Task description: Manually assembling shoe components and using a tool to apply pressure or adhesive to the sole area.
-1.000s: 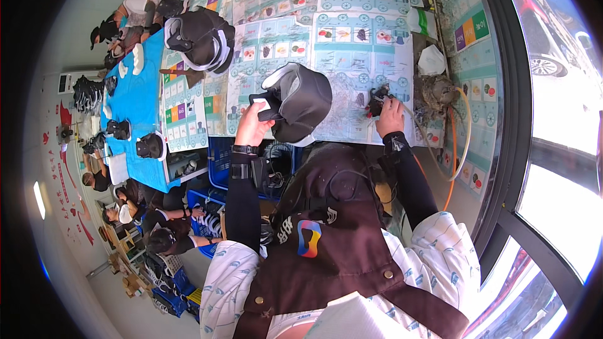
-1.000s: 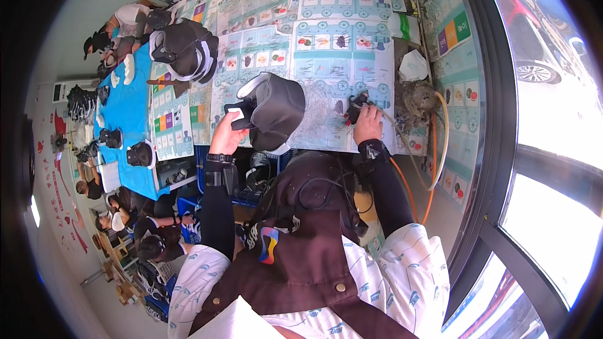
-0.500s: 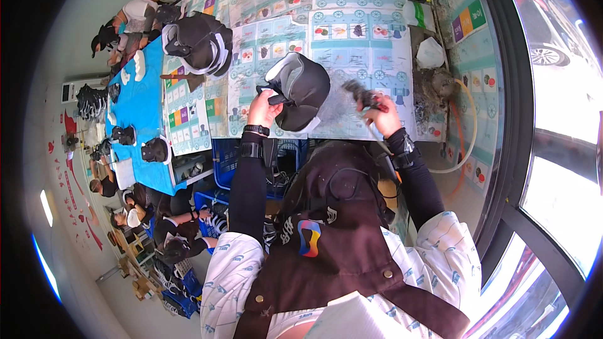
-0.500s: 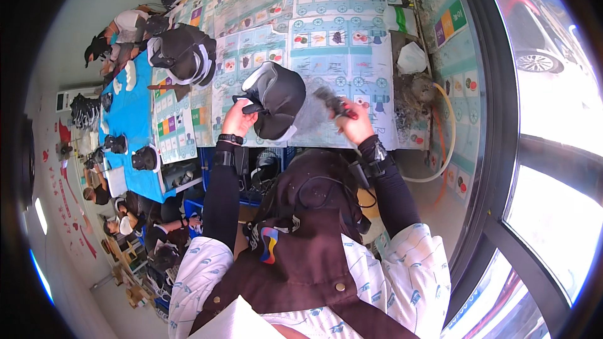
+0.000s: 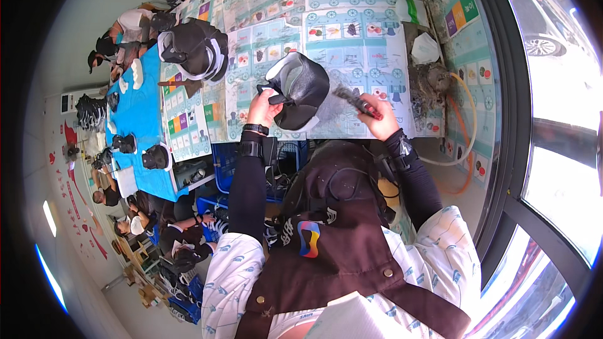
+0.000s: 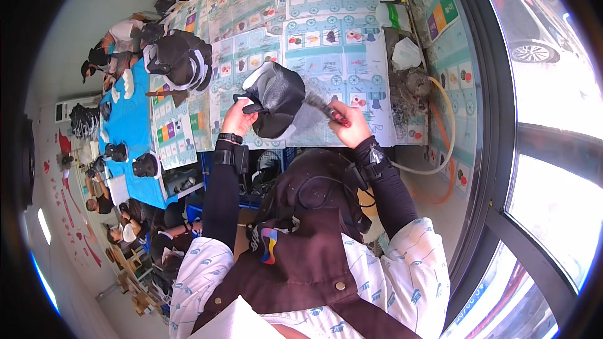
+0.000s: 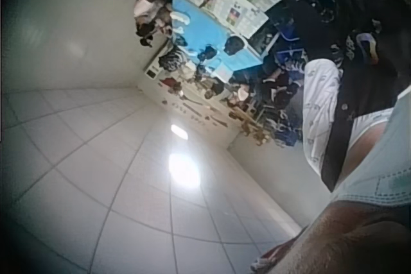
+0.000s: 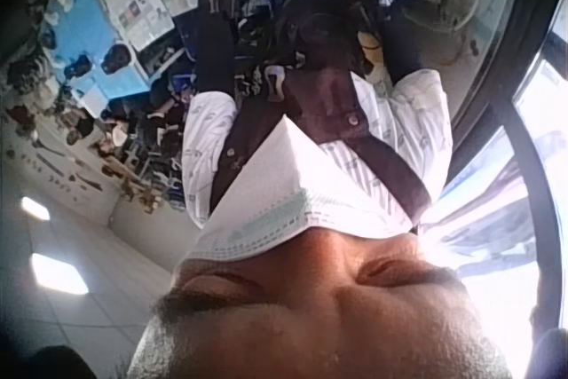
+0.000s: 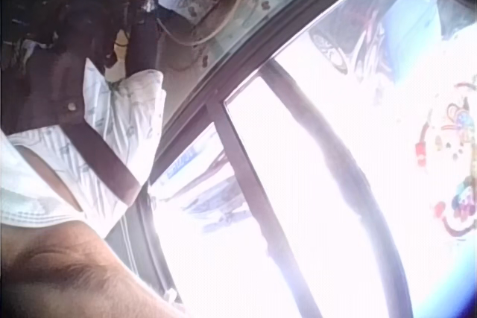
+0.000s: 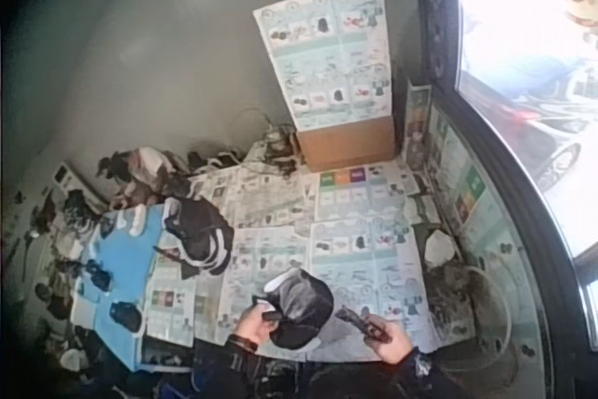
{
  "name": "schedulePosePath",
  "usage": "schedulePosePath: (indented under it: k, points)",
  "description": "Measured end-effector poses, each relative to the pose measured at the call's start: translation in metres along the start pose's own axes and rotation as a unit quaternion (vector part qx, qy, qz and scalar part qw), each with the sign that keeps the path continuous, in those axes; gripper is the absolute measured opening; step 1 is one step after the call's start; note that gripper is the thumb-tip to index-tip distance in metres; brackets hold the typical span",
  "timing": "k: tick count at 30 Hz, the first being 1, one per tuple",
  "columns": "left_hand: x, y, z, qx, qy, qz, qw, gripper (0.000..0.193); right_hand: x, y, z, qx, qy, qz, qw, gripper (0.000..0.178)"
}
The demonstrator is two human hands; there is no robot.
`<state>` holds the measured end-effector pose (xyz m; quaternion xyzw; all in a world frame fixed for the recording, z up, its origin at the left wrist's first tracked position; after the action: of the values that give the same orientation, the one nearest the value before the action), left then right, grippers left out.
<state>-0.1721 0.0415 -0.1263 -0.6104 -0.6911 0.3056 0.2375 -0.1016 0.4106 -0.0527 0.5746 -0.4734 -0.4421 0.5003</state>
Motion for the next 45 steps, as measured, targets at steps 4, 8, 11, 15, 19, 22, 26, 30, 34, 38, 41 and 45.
schedulePosePath:
  k: [4, 8, 11, 15, 19, 22, 26, 30, 34, 38, 41, 45]
  points:
    - [-0.004, -0.001, 0.005, 0.015, 0.018, -0.012, 1.000, 0.017, -0.001, 0.004, -0.003, -0.035, 0.051, -0.011, 0.998, 0.023]
    - [-0.011, -0.004, 0.003, 0.017, 0.010, 0.005, 1.000, 0.019, -0.014, -0.010, -0.003, 0.016, -0.007, -0.006, 1.000, 0.023]
    - [-0.012, -0.006, 0.008, 0.007, 0.029, 0.003, 1.000, 0.021, -0.016, -0.001, -0.007, 0.005, 0.063, -0.028, 0.998, 0.024]
    - [-0.021, -0.012, 0.002, 0.002, 0.039, 0.047, 0.998, 0.024, -0.029, -0.017, -0.005, -0.010, 0.007, -0.049, 0.999, 0.023]
    - [-0.022, -0.033, -0.001, 0.032, 0.073, 0.167, 0.983, 0.032, -0.031, 0.007, -0.007, -0.039, 0.097, -0.053, 0.993, 0.024]
    - [-0.034, -0.046, -0.002, 0.034, 0.074, 0.235, 0.969, 0.034, -0.025, 0.008, -0.008, -0.060, 0.088, -0.075, 0.991, 0.023]
    - [-0.031, -0.060, 0.008, 0.049, 0.090, 0.307, 0.946, 0.039, -0.028, 0.029, -0.007, -0.111, 0.069, -0.046, 0.990, 0.025]
    - [-0.044, -0.061, 0.019, 0.070, 0.125, 0.327, 0.934, 0.034, -0.020, 0.024, -0.008, -0.112, 0.098, -0.029, 0.988, 0.023]
    - [-0.028, -0.072, 0.023, 0.099, 0.166, 0.365, 0.911, 0.036, -0.032, 0.013, -0.012, -0.078, 0.120, -0.065, 0.988, 0.025]
    - [-0.022, -0.091, 0.021, 0.154, 0.141, 0.455, 0.866, 0.038, -0.034, 0.005, -0.013, -0.062, 0.082, -0.073, 0.992, 0.027]
    - [-0.027, -0.104, 0.028, 0.241, 0.102, 0.537, 0.802, 0.041, -0.028, 0.015, -0.013, -0.072, 0.113, -0.073, 0.988, 0.027]
    - [-0.005, -0.119, 0.019, 0.333, 0.062, 0.626, 0.702, 0.047, -0.017, 0.032, -0.012, -0.072, 0.155, -0.082, 0.982, 0.027]
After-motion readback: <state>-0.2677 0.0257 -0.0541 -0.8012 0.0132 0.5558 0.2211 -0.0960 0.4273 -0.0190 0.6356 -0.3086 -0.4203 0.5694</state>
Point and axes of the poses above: each hand's wrist, its own z-axis towards the middle knuckle, its own x-axis out of the palm, y = z × x, the point moved 6 cm from there along z, towards the middle knuckle, and after that the axes turned 14 degrees about z, right-handed, at the moved point
